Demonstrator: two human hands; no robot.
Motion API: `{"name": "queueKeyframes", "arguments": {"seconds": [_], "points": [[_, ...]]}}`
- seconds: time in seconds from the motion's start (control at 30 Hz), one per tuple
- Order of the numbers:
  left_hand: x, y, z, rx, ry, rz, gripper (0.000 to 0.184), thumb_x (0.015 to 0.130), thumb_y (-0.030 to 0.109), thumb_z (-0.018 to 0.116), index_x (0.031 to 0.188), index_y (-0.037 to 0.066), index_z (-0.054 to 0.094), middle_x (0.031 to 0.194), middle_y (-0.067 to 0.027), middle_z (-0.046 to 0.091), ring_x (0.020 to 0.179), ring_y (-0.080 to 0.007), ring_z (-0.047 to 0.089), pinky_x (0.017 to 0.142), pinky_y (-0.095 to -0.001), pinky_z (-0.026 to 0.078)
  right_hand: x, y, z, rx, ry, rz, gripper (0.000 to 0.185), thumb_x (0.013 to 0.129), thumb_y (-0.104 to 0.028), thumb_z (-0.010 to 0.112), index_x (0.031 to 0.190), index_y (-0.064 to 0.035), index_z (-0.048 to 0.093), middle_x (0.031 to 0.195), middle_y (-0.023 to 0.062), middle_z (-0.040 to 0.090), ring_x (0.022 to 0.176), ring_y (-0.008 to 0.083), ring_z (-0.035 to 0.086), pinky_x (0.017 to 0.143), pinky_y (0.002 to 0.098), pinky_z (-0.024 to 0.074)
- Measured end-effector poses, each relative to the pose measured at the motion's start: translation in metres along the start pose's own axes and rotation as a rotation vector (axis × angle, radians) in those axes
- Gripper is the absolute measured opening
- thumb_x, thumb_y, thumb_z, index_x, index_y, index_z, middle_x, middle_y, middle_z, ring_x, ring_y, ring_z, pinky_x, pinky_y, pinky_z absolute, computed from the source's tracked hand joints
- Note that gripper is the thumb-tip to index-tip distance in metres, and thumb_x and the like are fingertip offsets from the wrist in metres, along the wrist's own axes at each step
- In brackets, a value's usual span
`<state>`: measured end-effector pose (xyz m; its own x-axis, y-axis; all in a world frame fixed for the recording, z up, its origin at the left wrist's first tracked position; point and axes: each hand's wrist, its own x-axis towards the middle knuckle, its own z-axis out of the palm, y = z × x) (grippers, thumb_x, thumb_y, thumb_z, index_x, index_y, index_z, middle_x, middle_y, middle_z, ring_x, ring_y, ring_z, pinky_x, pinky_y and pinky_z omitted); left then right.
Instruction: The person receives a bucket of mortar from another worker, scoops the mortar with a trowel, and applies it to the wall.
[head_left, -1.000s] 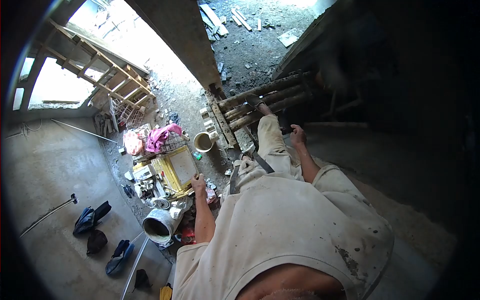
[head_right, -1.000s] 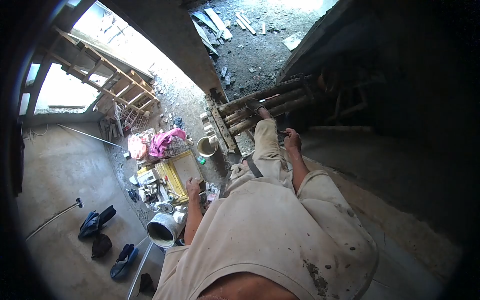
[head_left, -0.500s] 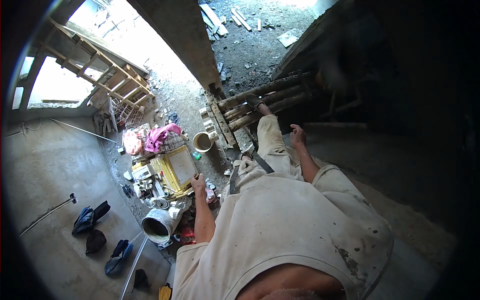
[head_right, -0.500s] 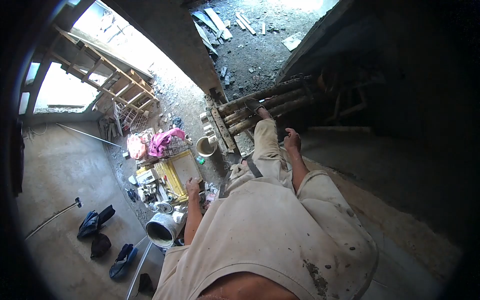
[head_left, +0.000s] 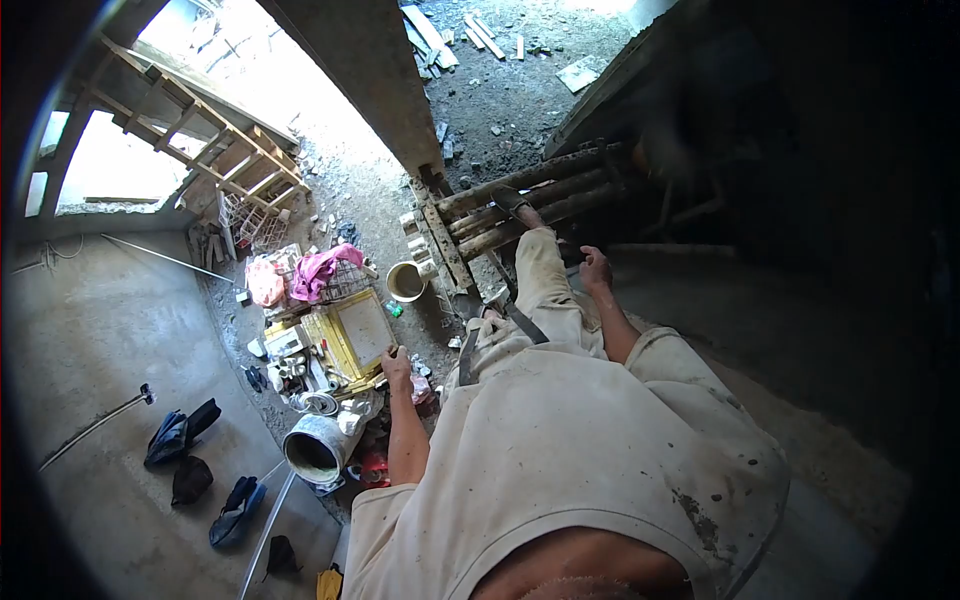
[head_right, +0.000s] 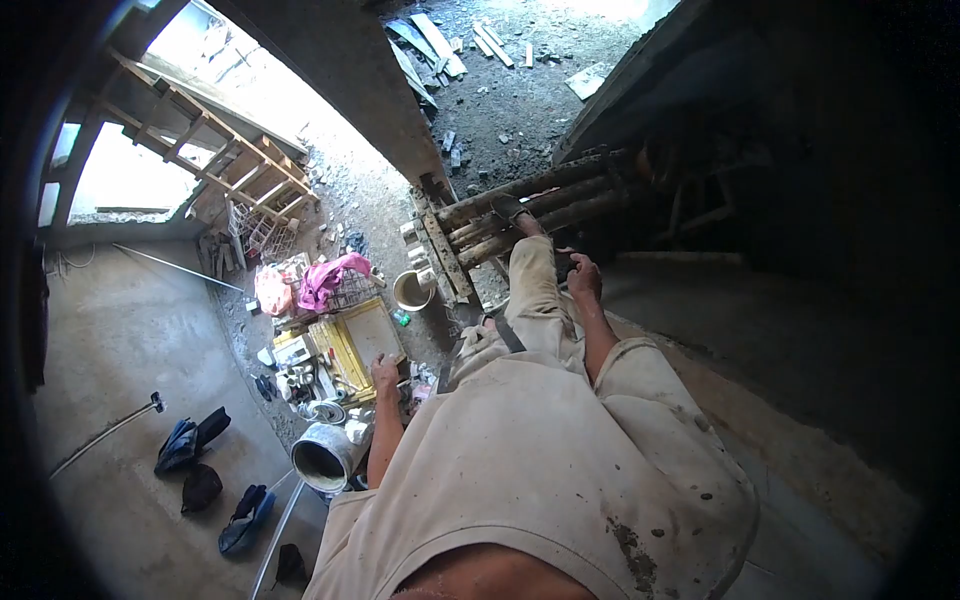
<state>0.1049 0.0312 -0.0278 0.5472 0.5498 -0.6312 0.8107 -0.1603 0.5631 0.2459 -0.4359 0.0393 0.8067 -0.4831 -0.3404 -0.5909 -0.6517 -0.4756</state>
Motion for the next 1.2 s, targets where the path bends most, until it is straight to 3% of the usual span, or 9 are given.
{"name": "queueKeyframes", "arguments": {"seconds": [0.4,0.8,0.87,1.1,1.2], "points": [[0.006,-0.005,0.004,-0.039,-0.003,-0.026,0.044,0.081,0.016,0.055,0.121,0.005,0.043,0.106,-0.0175,0.053,0.080,-0.0234,0.059,0.063,-0.0321,0.051,0.003,0.005,0.003,0.024,-0.011,0.004,0.036,0.070,-0.008,0.056,0.105,-0.0150,0.059,0.086,0.0074,0.062,0.080,0.0192,0.059,0.074,0.0315,0.0475],[-0.017,0.020,-0.002,-0.022,-0.010,-0.038,0.043,0.081,0.018,0.055,0.120,0.004,0.045,0.108,-0.0179,0.052,0.089,-0.0238,0.056,0.068,-0.0327,0.050,0.001,0.005,0.002,-0.004,0.019,-0.003,0.035,0.070,-0.007,0.056,0.104,-0.0140,0.059,0.083,0.0077,0.061,0.078,0.0200,0.059,0.072,0.0320,0.0475],[-0.025,0.031,-0.003,-0.043,0.003,-0.061,0.046,0.076,0.020,0.056,0.113,-0.006,0.047,0.104,-0.0198,0.056,0.096,-0.0267,0.054,0.085,-0.0319,0.041,0.001,0.004,0.000,0.036,-0.022,0.016,0.035,0.071,-0.007,0.052,0.104,-0.0153,0.059,0.092,0.0113,0.061,0.088,0.0265,0.058,0.078,0.0361,0.0466],[-0.013,0.018,-0.001,-0.056,-0.009,-0.031,0.046,0.076,0.021,0.056,0.113,-0.006,0.047,0.105,-0.0200,0.056,0.097,-0.0274,0.054,0.086,-0.0319,0.040,-0.001,0.005,0.001,0.020,-0.014,0.017,0.036,0.071,-0.007,0.053,0.105,-0.0151,0.058,0.094,0.0118,0.061,0.089,0.0265,0.058,0.079,0.0360,0.0463],[-0.015,0.023,-0.004,-0.016,-0.032,-0.037,0.044,0.080,0.020,0.055,0.119,0.003,0.045,0.110,-0.0182,0.052,0.093,-0.0248,0.055,0.075,-0.0325,0.047,0.000,0.006,0.001,-0.007,0.005,0.015,0.035,0.071,-0.008,0.057,0.105,-0.0164,0.059,0.089,0.0080,0.062,0.084,0.0214,0.060,0.076,0.0330,0.0475]]}}
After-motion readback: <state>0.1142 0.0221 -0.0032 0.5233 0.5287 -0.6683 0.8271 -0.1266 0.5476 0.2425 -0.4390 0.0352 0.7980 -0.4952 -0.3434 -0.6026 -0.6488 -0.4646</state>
